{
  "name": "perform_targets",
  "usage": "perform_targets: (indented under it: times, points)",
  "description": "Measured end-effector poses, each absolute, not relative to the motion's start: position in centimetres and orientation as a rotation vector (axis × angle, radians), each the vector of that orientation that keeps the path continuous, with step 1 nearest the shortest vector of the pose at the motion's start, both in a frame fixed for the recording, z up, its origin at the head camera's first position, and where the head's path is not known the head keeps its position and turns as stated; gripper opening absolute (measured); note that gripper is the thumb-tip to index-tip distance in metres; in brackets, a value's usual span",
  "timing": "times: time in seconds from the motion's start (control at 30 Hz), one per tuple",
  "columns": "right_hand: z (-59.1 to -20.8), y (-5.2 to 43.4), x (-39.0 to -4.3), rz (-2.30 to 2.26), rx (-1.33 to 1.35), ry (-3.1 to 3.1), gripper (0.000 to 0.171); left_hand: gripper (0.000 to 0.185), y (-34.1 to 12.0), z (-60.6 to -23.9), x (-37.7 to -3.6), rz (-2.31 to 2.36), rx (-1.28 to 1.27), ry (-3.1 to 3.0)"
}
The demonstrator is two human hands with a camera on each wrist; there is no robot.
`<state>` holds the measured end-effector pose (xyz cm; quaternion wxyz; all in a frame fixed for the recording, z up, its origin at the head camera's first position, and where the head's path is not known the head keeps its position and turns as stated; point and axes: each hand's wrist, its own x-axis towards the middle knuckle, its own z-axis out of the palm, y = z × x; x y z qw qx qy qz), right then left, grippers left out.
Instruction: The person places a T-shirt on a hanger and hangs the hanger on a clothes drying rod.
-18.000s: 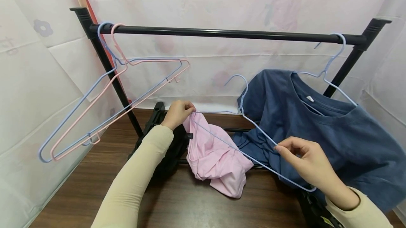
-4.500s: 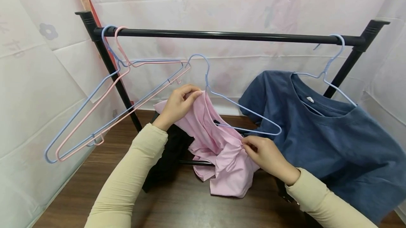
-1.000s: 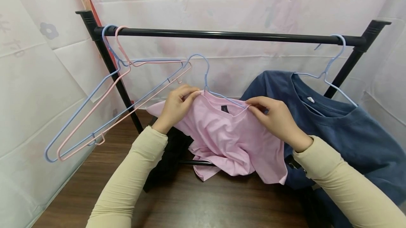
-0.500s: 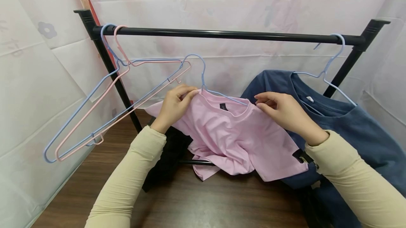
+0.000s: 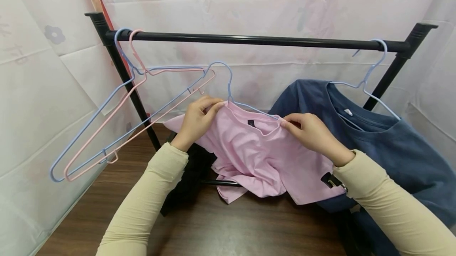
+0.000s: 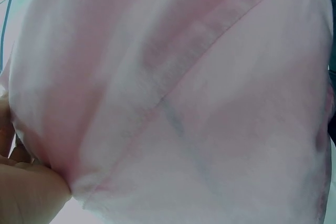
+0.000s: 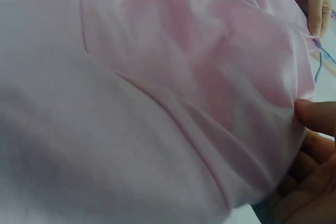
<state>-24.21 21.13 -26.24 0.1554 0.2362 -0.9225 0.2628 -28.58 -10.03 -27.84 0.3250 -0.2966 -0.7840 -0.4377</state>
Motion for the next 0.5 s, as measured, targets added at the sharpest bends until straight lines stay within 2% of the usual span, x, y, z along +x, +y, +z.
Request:
perform_targets:
  times: [0.5]
  points:
    - [-27.2, 19.7, -24.1, 0.778, 0.667, -2.37, 0.015, 0.013, -9.1, -27.8, -28.1, -1.174, -0.773, -2.029]
